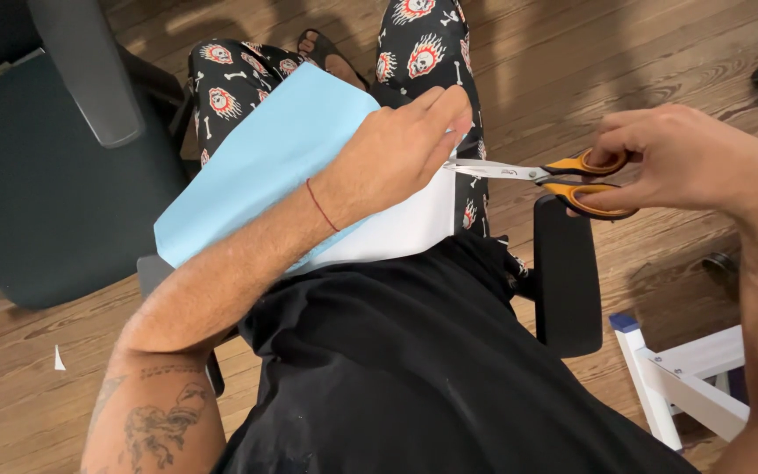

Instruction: Cutting a piece of blue leather material with scissors

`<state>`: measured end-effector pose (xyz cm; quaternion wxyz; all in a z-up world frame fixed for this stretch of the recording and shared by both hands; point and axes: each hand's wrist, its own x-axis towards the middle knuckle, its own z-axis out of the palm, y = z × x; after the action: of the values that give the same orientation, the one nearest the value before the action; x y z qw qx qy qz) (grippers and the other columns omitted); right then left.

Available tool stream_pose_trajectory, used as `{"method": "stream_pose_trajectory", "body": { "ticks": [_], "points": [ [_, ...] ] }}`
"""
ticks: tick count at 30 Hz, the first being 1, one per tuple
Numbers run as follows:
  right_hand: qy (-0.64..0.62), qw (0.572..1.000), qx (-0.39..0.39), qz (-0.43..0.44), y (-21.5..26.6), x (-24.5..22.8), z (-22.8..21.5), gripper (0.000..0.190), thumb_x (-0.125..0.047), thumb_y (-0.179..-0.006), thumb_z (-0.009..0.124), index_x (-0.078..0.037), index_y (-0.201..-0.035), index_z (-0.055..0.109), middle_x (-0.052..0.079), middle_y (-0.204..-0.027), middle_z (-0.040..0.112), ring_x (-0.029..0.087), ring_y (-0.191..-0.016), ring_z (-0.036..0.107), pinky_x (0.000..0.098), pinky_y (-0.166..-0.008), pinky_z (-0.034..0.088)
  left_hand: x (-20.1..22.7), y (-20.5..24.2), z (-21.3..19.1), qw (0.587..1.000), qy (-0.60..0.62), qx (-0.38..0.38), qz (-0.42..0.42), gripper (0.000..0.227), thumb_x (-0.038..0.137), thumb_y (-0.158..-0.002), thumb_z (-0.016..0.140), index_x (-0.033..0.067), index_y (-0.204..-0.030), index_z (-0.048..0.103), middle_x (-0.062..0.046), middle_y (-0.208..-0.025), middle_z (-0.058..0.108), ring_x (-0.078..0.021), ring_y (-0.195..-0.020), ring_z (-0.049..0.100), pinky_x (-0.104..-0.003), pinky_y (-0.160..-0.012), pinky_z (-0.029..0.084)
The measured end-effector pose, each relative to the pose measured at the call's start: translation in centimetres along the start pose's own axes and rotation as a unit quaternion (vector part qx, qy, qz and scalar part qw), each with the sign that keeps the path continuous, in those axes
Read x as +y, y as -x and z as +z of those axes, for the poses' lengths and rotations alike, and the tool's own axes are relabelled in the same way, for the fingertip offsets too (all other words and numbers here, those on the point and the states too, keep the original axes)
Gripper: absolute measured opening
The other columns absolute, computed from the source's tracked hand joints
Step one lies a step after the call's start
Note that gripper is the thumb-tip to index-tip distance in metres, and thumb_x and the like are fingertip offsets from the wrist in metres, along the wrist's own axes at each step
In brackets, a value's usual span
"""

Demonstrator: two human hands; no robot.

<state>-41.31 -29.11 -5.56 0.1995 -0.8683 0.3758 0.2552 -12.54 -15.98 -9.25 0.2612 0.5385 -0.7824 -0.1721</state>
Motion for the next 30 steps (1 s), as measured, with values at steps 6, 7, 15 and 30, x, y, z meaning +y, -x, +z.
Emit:
{"method": "stream_pose_trajectory", "body": {
  "ticks": [6, 7, 15, 30],
  "points": [
    [0.021, 1.000, -0.001, 0.000, 0.3, -0.1, 0.3, 0.036, -0.052, -0.074, 0.083, -0.017, -0.081, 0.079, -0.007, -0.075, 0.067, 0.013, -0.067, 0.061, 0.0291, -0.070, 0.047, 0.7, 0.0, -0.5, 0.999, 0.047, -0.017, -0.015, 0.014, 0.005, -0.098, 0.051, 0.0121, -0.108, 0.043, -0.001, -0.099, 0.057, -0.0293, -0.064, 0.055, -0.044, -0.047, 0.044],
    [0.030, 1.000, 0.001, 0.002, 0.3, -0.1, 0.3, 0.038, -0.056, -0.074, 0.082, -0.018, -0.082, 0.079, -0.008, -0.075, 0.067, 0.014, -0.068, 0.061, 0.0295, -0.071, 0.046, 0.8, 0.0, -0.6, 0.997, 0.062, -0.022, -0.026, 0.015, 0.005, -0.098, 0.051, 0.0125, -0.109, 0.043, -0.001, -0.101, 0.059, -0.0291, -0.068, 0.058, -0.044, -0.050, 0.045],
    [0.080, 0.996, -0.019, 0.031, 3.0, -3.5, -1.1, 0.053, -0.065, -0.079, 0.070, -0.022, -0.108, 0.077, -0.010, -0.094, 0.074, 0.014, -0.080, 0.074, 0.0332, -0.079, 0.060, 0.9, 0.1, -0.5, 0.997, 0.069, -0.009, -0.036, 0.016, 0.000, -0.095, 0.049, 0.0112, -0.106, 0.043, -0.002, -0.097, 0.058, -0.0269, -0.066, 0.054, -0.041, -0.047, 0.043],
    [0.225, 0.968, 0.112, -0.015, 4.5, -3.0, 1.5, 0.055, -0.079, -0.082, 0.057, -0.027, -0.090, 0.071, -0.010, -0.080, 0.060, 0.021, -0.068, 0.069, 0.0366, -0.058, 0.056, 1.6, 0.3, -0.1, 0.999, 0.053, -0.005, -0.010, 0.011, 0.000, -0.099, 0.044, 0.0087, -0.104, 0.042, -0.004, -0.098, 0.052, -0.0289, -0.065, 0.050, -0.043, -0.043, 0.041]
  ]
}}
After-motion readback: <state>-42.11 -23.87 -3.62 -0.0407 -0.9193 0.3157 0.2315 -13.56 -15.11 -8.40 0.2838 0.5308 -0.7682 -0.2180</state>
